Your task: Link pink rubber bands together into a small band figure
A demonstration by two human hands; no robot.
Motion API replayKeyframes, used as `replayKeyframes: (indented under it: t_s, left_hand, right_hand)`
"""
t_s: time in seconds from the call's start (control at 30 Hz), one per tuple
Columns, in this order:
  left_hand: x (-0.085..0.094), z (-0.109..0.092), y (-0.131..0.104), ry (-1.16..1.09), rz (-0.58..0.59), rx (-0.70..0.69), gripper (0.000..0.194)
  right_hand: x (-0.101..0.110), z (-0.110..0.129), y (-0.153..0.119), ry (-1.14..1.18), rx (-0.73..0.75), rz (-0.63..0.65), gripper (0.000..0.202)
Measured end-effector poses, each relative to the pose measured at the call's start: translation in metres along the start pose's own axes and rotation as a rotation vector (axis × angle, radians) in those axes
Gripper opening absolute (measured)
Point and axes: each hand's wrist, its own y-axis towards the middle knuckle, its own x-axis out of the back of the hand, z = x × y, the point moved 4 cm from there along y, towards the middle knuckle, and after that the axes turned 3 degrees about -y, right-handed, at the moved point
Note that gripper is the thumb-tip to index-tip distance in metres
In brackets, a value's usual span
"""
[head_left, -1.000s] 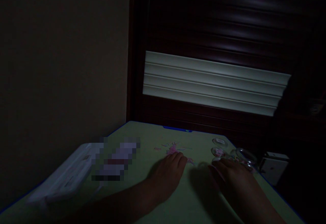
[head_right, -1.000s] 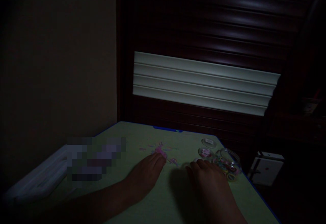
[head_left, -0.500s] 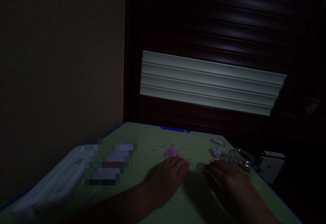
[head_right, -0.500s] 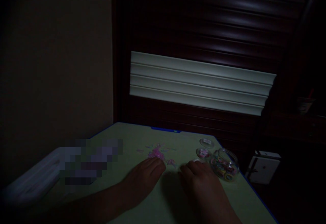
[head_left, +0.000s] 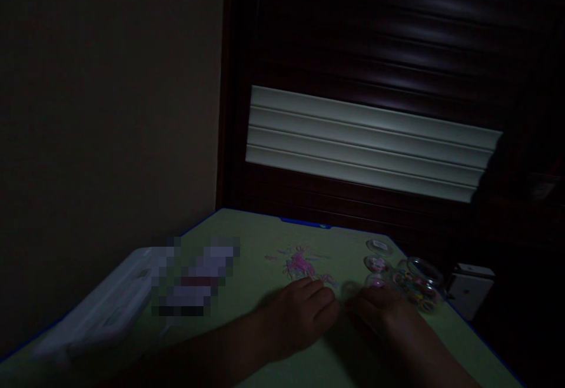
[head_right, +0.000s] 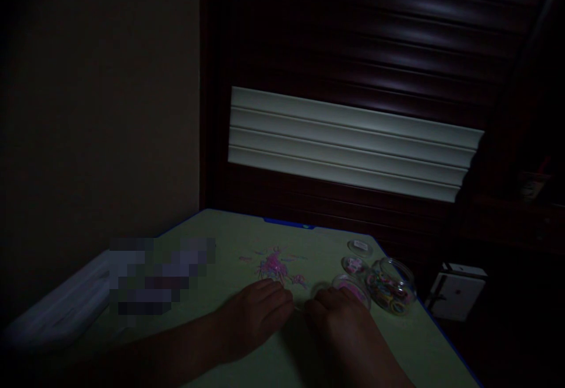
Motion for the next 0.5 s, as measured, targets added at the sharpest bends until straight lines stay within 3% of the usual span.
replayKeyframes:
  t_s: [0.5]
  left_hand:
    - [0.003,0.001,0.002,0.031,-0.003,0.006,0.013]
  right_hand:
    - [0.015,-0.006,-0.002,0.044,-0.017,-0.033,0.023]
